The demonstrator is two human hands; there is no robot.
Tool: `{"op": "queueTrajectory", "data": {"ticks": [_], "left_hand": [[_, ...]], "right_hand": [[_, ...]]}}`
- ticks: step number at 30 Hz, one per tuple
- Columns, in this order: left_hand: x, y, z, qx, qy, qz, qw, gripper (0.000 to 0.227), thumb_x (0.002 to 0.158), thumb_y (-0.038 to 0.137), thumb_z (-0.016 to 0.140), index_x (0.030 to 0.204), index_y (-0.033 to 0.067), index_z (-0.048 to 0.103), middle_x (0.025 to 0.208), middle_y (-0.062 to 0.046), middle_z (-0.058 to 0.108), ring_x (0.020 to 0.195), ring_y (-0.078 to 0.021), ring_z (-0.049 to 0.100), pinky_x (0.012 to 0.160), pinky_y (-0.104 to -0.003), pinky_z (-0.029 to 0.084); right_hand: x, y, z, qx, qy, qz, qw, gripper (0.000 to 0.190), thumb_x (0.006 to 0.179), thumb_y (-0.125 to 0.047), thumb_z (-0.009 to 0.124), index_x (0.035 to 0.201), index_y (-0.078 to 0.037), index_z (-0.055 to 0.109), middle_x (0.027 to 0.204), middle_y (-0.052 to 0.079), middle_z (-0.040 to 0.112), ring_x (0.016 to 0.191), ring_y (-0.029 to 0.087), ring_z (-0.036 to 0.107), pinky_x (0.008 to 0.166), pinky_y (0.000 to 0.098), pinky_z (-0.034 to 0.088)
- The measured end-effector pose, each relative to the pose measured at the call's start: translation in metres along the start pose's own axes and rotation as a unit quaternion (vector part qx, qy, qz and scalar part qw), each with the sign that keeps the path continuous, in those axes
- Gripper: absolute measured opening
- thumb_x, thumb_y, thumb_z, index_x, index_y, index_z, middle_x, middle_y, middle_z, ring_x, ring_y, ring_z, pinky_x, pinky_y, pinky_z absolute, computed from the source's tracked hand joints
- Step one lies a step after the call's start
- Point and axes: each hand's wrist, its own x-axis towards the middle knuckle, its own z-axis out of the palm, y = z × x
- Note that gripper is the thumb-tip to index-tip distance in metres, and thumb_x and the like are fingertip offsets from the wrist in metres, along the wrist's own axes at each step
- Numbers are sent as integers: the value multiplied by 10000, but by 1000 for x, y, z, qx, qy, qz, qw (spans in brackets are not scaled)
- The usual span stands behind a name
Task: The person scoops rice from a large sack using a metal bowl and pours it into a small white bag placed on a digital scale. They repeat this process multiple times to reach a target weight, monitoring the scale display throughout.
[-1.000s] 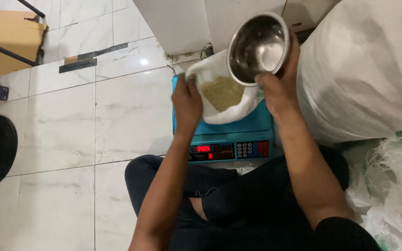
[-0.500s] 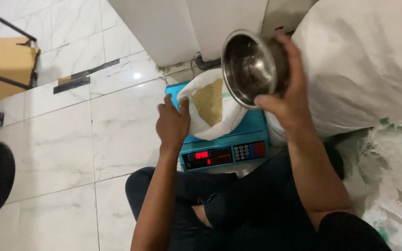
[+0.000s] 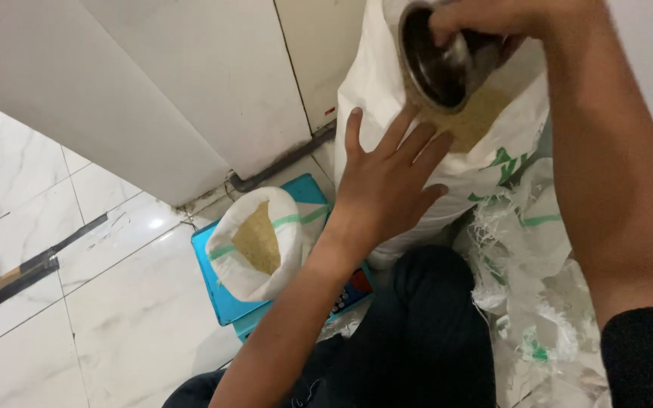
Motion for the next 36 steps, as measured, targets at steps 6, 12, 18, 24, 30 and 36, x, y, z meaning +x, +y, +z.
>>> {"op": "queueTrajectory", "data": {"ticks": [6,12,18,24,30,36], "left_hand": [[-17,-4,-21,-47,38,15,998,350,742,197,810,1053,211,650,1029,27,590,1139,-225,539,993,-634,332],[-35,5,-22,-37,-10,-8,999,420,757,205,787,1141,188,616,1186,30,585,1240,-214,503,993,-611,299],[-58,19,-7,-79,-35,-36,996,575,766,206,774,1291,135,549,1490,-48,418,1451,-237,314,1027,-619,325],[-97,18,-40,-233,-14,-81,969,601,808,78,735,1353,118,485,1538,-214,304,1425,-394,303,1059,-625,294],[-212,-9,-24,-285,-56,-296,910,338,859,261,678,1194,221,657,1496,-137,342,1413,-382,281,1057,-575,297],[-301,-6,-13,-244,79,-502,826,243,781,232,707,1012,171,754,1285,-98,549,1213,-286,544,1008,-425,448]], "right_hand": [[55,-18,61,-225,-97,174,954,906,722,-702,588,1366,-71,495,1335,222,531,1207,414,514,960,496,422],[9,-38,68,136,-142,210,958,977,840,-732,432,1532,-82,201,1528,187,316,1307,446,441,1029,519,451],[4,-16,105,452,-21,164,877,778,709,-515,429,1384,-135,359,1401,76,454,1290,271,441,1011,450,458],[33,15,131,771,-15,81,632,649,575,-285,632,1186,-90,534,1155,144,544,1034,327,573,749,465,557],[-21,2,91,819,-26,18,573,685,569,-226,504,1241,-96,531,1272,144,569,1214,351,539,958,527,499],[-20,23,82,826,-29,-107,553,760,603,-99,646,1344,-90,479,1422,141,509,1337,320,474,1122,504,424]]}}
